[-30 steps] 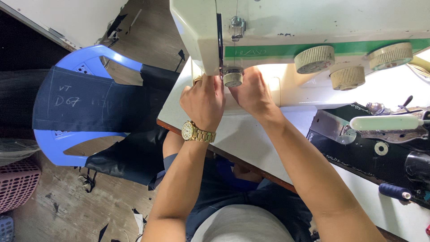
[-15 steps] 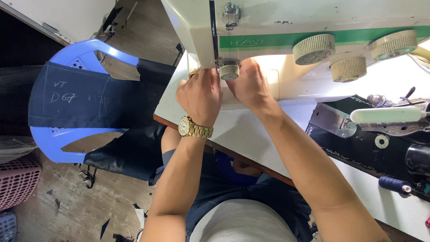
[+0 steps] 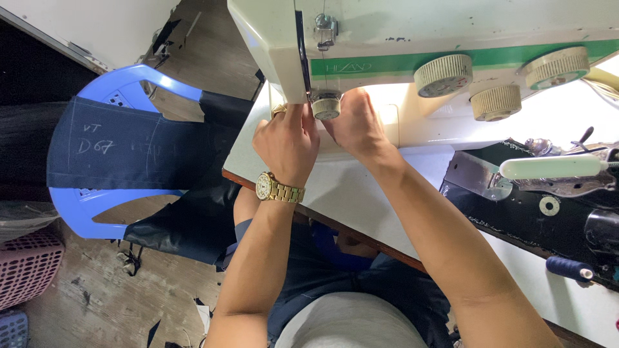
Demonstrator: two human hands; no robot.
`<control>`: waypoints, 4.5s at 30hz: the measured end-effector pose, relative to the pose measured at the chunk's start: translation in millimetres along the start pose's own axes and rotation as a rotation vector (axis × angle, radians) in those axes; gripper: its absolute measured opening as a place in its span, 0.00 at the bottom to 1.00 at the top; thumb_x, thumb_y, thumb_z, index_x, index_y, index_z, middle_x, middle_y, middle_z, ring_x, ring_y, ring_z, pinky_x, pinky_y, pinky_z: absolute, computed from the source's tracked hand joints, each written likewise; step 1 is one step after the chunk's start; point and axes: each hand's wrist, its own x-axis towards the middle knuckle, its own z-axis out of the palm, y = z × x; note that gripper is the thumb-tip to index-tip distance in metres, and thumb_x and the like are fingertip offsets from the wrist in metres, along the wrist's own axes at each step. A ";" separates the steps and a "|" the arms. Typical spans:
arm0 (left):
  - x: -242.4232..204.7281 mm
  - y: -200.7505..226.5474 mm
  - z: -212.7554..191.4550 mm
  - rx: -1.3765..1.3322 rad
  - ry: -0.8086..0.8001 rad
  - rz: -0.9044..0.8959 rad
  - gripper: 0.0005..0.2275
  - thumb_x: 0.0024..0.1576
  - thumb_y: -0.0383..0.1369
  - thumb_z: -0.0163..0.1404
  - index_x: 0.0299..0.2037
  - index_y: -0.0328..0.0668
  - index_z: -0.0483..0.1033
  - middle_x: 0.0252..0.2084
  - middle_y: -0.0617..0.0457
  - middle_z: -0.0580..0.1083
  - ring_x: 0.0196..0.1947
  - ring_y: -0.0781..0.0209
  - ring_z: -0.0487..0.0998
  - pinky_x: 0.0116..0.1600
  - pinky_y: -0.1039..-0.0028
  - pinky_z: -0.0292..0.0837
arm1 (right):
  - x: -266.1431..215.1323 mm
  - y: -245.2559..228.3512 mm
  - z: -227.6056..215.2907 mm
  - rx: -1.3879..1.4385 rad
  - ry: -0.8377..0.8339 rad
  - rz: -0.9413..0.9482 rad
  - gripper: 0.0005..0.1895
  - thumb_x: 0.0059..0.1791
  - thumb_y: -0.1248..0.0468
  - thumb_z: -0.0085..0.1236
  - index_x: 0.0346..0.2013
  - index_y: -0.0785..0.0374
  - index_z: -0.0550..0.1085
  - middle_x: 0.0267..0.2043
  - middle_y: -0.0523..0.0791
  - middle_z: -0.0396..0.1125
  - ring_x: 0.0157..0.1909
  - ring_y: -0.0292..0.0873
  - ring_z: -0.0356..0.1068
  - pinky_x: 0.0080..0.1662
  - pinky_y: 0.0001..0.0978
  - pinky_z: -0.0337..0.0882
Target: The person threads a sewing machine by pulling thread from a spool, guiding it through the tension disks, and inserting it into the needle eye by hand.
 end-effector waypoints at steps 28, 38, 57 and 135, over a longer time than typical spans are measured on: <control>-43.1 -7.3 -16.3 -0.331 0.118 0.248 0.16 0.55 0.32 0.61 0.53 0.58 0.79 0.53 0.51 0.73 0.41 0.58 0.76 0.38 0.72 0.62 | -93.7 -38.0 -23.8 0.041 0.238 -0.302 0.05 0.45 0.72 0.60 0.26 0.60 0.74 0.27 0.44 0.72 0.31 0.42 0.71 0.36 0.32 0.72; -77.0 -16.9 -5.3 -0.623 0.154 0.191 0.08 0.61 0.35 0.56 0.49 0.52 0.81 0.26 0.57 0.76 0.21 0.65 0.70 0.25 0.80 0.63 | -88.5 -57.0 -26.1 0.089 0.245 -0.475 0.04 0.48 0.74 0.60 0.36 0.65 0.78 0.33 0.46 0.74 0.34 0.41 0.72 0.41 0.33 0.73; -9.1 -36.5 -50.9 -0.319 0.154 0.044 0.03 0.56 0.30 0.59 0.39 0.48 0.81 0.37 0.53 0.76 0.37 0.49 0.77 0.44 0.64 0.69 | -45.3 -30.9 5.1 -0.356 0.411 -0.618 0.07 0.49 0.74 0.51 0.31 0.64 0.77 0.33 0.47 0.73 0.43 0.52 0.73 0.47 0.42 0.73; -39.8 -26.3 -21.8 -0.257 -0.051 0.030 0.10 0.65 0.30 0.41 0.51 0.38 0.75 0.60 0.39 0.67 0.57 0.39 0.74 0.58 0.58 0.73 | 7.1 -7.0 0.2 -0.555 0.124 -0.177 0.17 0.54 0.53 0.43 0.29 0.53 0.77 0.28 0.45 0.72 0.44 0.51 0.76 0.57 0.55 0.66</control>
